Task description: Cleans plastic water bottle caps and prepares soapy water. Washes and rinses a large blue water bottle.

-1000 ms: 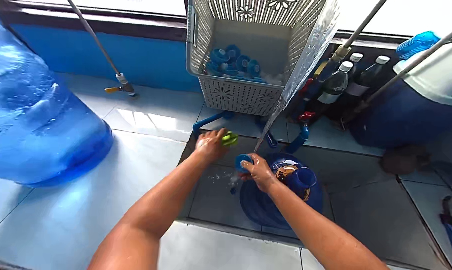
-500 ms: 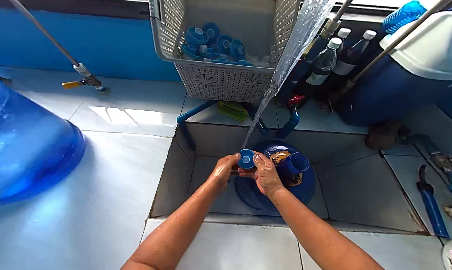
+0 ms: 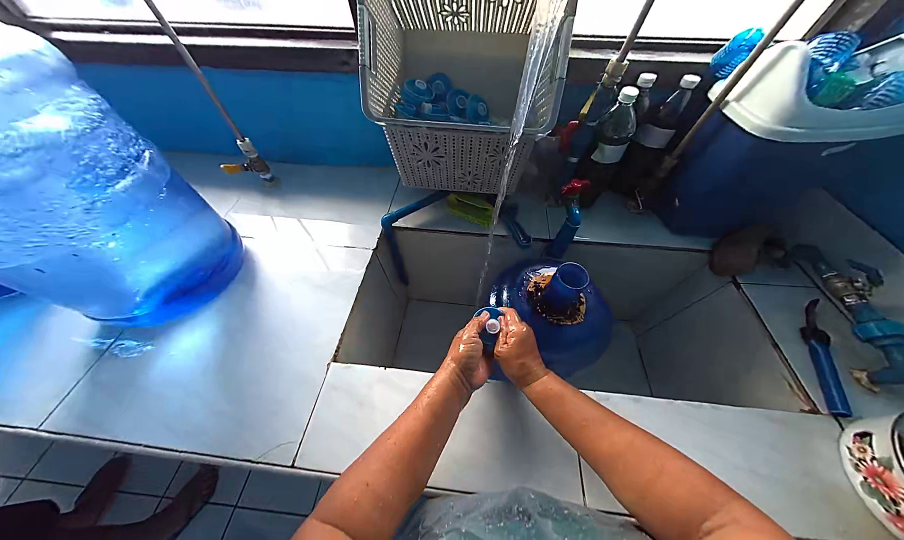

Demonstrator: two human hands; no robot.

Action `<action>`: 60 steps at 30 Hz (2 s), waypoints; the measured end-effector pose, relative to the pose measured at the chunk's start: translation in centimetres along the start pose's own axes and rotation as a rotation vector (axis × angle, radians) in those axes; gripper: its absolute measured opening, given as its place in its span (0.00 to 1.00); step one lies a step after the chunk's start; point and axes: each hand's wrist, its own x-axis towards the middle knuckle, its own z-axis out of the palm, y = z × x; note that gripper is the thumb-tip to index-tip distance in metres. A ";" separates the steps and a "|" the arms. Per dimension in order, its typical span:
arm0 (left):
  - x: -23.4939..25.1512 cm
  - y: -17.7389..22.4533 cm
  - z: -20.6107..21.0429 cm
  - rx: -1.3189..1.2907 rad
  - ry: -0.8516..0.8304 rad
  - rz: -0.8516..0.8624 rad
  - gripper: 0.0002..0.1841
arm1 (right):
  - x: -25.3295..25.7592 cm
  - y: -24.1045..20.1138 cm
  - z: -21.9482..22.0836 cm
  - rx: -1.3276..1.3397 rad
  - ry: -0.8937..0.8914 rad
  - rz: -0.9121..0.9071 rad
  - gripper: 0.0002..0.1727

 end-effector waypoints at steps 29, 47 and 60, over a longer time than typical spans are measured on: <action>-2.4 1.8 1.2 0.136 -0.001 0.063 0.16 | 0.3 -2.4 -5.7 0.659 0.131 -0.032 0.12; -1.9 2.7 -0.2 -0.007 -0.158 -0.048 0.14 | -0.4 -1.2 -7.4 0.946 0.004 0.147 0.12; -3.0 1.0 0.9 0.277 -0.199 0.211 0.08 | -0.8 0.2 -5.9 0.047 0.172 -0.305 0.06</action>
